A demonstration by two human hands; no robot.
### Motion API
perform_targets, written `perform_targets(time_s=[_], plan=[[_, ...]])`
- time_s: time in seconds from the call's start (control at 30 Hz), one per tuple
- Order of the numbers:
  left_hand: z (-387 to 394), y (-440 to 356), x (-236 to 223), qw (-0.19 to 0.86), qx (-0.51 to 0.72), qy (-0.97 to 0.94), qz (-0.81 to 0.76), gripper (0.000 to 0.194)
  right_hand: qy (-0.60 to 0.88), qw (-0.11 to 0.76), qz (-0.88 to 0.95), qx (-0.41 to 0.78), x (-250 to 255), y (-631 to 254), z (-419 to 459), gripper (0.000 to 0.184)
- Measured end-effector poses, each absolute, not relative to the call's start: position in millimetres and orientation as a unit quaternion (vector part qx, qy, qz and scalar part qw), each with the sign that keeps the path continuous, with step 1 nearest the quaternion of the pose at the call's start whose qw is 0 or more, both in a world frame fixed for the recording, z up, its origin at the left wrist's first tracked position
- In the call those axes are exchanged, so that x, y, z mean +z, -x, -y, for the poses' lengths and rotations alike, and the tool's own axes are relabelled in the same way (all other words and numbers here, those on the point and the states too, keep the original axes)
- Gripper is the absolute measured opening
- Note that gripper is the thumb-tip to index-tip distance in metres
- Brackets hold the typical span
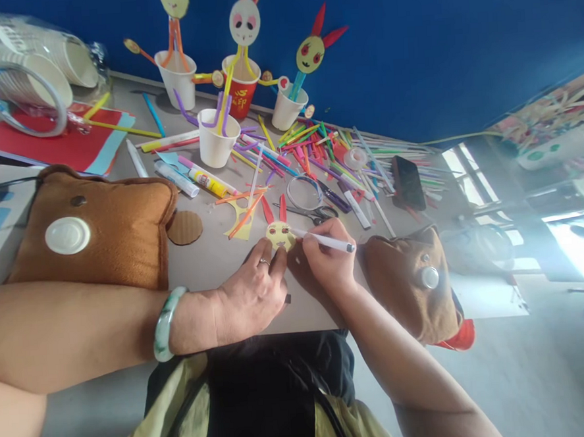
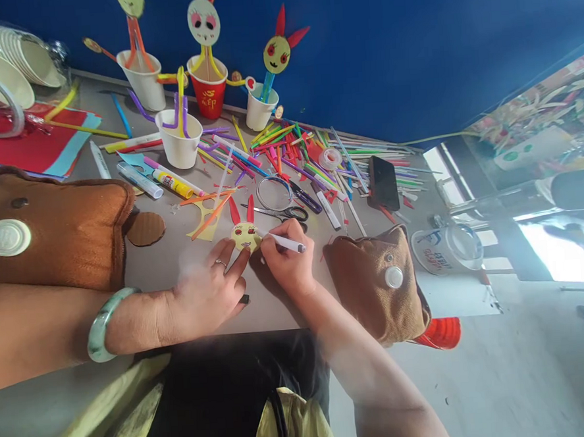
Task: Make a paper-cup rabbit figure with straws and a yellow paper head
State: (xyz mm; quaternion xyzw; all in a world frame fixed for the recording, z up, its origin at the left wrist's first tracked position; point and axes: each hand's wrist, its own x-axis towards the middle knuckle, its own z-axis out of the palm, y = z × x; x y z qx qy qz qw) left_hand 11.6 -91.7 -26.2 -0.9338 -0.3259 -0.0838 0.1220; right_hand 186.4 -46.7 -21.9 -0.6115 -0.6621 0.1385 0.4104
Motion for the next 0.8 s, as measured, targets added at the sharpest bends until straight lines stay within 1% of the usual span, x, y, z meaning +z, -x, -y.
perform_targets(time_s=[0.53,0.8], plan=[[92.6,-12.0,-26.3,0.099,-0.087,0.933,0.335,0.045,0.620,0.400,0.661,0.136,-20.8,-186.7,47.1,0.010],[92.7,-11.6,-24.7,0.114,-0.085,0.933,0.330,0.043,0.615,0.401,0.664,0.138,-21.0,-187.5,47.7,0.010]])
